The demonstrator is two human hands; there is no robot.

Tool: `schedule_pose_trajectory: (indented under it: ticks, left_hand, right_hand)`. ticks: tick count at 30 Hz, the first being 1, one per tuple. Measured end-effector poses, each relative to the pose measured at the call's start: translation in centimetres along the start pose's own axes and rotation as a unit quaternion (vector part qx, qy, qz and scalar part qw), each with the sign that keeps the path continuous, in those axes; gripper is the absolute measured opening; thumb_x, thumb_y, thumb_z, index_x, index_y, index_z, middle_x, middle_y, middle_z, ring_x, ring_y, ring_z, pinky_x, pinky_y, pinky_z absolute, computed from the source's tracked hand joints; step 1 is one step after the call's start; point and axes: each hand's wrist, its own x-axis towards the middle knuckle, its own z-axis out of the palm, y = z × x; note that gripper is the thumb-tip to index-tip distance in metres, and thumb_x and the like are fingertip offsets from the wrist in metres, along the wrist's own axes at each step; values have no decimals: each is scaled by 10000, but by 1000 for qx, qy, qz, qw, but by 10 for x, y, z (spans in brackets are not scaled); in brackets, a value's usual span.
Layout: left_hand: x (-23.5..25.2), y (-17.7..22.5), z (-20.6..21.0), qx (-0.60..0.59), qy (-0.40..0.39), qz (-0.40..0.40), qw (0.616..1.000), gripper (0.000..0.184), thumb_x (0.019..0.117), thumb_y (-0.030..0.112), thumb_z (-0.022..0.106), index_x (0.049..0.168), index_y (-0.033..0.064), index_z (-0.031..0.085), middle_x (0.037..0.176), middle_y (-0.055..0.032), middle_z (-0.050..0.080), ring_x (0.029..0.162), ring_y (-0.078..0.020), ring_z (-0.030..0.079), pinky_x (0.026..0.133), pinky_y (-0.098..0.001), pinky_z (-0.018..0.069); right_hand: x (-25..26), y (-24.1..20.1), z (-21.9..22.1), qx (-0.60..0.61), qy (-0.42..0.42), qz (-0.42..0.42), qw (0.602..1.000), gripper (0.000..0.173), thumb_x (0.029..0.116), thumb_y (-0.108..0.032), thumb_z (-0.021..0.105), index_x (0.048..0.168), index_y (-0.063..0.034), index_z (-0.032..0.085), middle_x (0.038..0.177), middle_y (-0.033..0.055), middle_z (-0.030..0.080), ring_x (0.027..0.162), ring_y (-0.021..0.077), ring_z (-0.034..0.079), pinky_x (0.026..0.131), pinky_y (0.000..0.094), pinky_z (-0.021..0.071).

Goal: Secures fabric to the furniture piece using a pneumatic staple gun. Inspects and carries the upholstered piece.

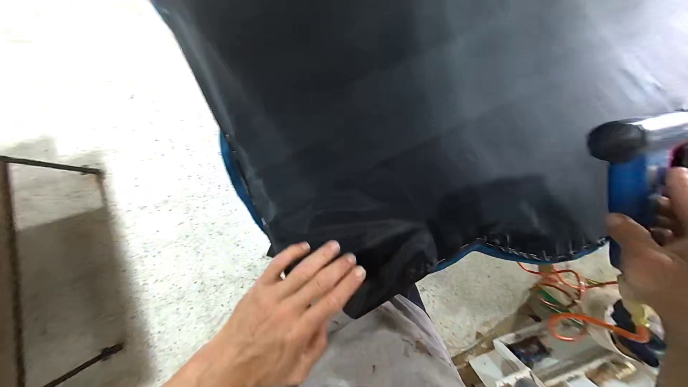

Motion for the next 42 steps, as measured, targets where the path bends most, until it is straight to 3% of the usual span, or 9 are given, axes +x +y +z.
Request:
schedule_pose_trajectory:
  ticks: [3,7,10,14,24,28,34,38,42]
  left_hand:
    - [-24,-17,9,76,-60,-5,995,783,888,237,583,1611,332,297,1685,27,312,1585,-267,190,1221,-654,200]
    - [-15,-24,22,95,18,20,995,583,1000,192,534,1553,331,412,1644,38,394,1561,-205,274,1246,-567,249]
    - [5,-27,25,36,51,83,995,477,1032,177,552,1491,300,510,1578,33,493,1513,-186,378,1241,-502,332]
    - [7,-30,36,-55,45,175,982,331,1051,101,518,1353,160,639,1412,-27,652,1393,-204,544,1181,-426,443]
    - [-13,-25,67,-45,94,164,981,401,1015,27,516,1375,154,638,1426,-27,645,1395,-186,544,1197,-400,424]
    - [-11,-22,57,-50,82,157,983,355,1063,297,488,1314,134,677,1409,-40,655,1382,-185,554,1189,-409,428]
    - [38,-21,18,-60,-11,27,998,261,1012,294,598,1221,218,734,1161,-20,703,994,-171,705,798,-384,617]
    - [38,-36,22,7,-33,77,996,378,900,307,737,1270,235,713,1155,-26,693,1074,-220,649,873,-409,558]
    - [38,-56,23,-40,-39,113,992,287,1025,355,606,1244,226,739,1111,-14,694,1042,-178,649,893,-339,566]
  right_hand:
    - [23,11,29,-34,-12,-20,999,653,988,-162,630,1595,-178,391,1377,310,569,1228,545,560,961,788,404]
    - [-9,1,38,-111,16,-159,981,687,956,-310,605,1541,-1,419,1463,345,471,1352,591,427,1040,793,332]
    - [-86,-50,76,-93,31,-354,930,817,909,-512,617,1595,-130,394,1651,203,330,1529,469,255,1157,747,252]
    - [-139,-96,166,55,64,-464,882,437,979,-271,610,1415,-264,620,1513,-11,569,1478,223,435,1230,577,323]
    - [-166,-94,207,124,168,-418,884,335,990,-38,533,1207,-147,764,1294,46,726,1301,210,629,1147,455,492]
    - [-163,-90,197,93,128,-454,877,350,973,-81,547,1261,-135,737,1358,54,691,1345,222,593,1170,465,470]
    - [-140,-102,137,116,-64,-446,885,440,1045,-299,352,1309,-160,675,1325,-12,705,1314,135,610,1137,412,495]
    - [-128,-128,139,39,-14,-423,905,291,1013,-395,613,1256,-266,709,1074,-12,711,972,133,695,793,349,608]
    - [-126,-134,151,-15,-1,-434,901,325,953,-453,682,1215,-266,723,1191,0,669,1017,170,663,804,348,599]
